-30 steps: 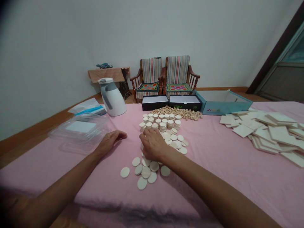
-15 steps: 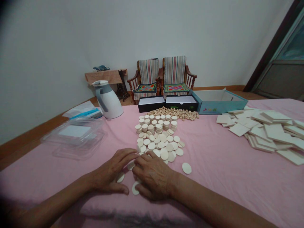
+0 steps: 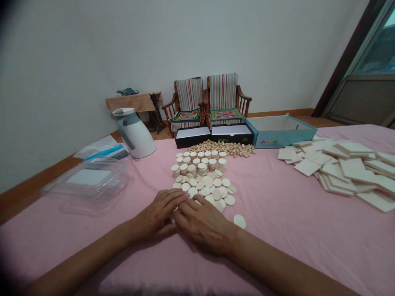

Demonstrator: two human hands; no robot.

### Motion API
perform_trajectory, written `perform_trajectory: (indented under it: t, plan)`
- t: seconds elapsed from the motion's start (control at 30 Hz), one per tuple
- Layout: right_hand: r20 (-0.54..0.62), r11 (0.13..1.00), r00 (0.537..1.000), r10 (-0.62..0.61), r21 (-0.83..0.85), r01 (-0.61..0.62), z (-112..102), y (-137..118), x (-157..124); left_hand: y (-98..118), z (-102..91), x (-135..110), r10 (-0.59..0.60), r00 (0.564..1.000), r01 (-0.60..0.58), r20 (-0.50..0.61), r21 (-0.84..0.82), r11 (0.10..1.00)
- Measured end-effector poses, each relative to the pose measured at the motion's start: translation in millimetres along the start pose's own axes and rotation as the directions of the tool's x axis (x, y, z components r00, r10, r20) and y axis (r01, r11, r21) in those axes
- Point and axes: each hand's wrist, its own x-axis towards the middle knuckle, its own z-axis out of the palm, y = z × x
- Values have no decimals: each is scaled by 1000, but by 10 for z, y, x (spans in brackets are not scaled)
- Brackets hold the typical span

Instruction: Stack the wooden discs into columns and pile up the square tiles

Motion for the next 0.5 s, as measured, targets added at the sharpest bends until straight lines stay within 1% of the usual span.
perform_trajectory:
  t: [0.07, 0.13, 0.17, 0.2, 0.27, 0.33, 0.37, 0.4, 0.43, 0.5]
  plan:
    - [-41, 997, 997, 61, 55, -59, -60, 101, -9, -31, -4, 81, -13, 1000, 13, -25, -7, 1000]
    - [-100, 976, 977, 190, 124, -177, -137, 267, -18, -71, -13, 172, -28, 998, 27, -53, -15, 1000]
    - [-128, 955, 951, 280, 142, -262, -174, 371, -21, -91, -17, 222, -37, 997, 35, -73, -19, 999]
    - [-142, 922, 913, 382, 134, -364, -205, 484, -23, -109, -18, 275, -49, 994, 47, -94, -22, 999]
    - [-112, 829, 822, 558, 54, -556, -240, 710, -24, -131, -12, 386, -75, 989, 72, -127, -33, 997]
    - [-33, 749, 751, 659, -57, -660, -231, 891, -26, -136, 10, 493, -89, 988, 83, -129, -53, 995]
    - [-3, 724, 728, 686, -97, -683, -213, 953, -29, -135, 26, 539, -94, 988, 87, -124, -61, 994]
    - [18, 712, 715, 699, -119, -692, -186, 995, -33, -136, 44, 580, -100, 988, 92, -121, -66, 994]
    - [27, 712, 715, 699, -121, -692, -155, 1017, -37, -138, 64, 613, -110, 987, 103, -120, -66, 993]
    - [16, 744, 745, 666, -81, -663, -86, 1023, -41, -154, 106, 662, -142, 982, 136, -126, -60, 989]
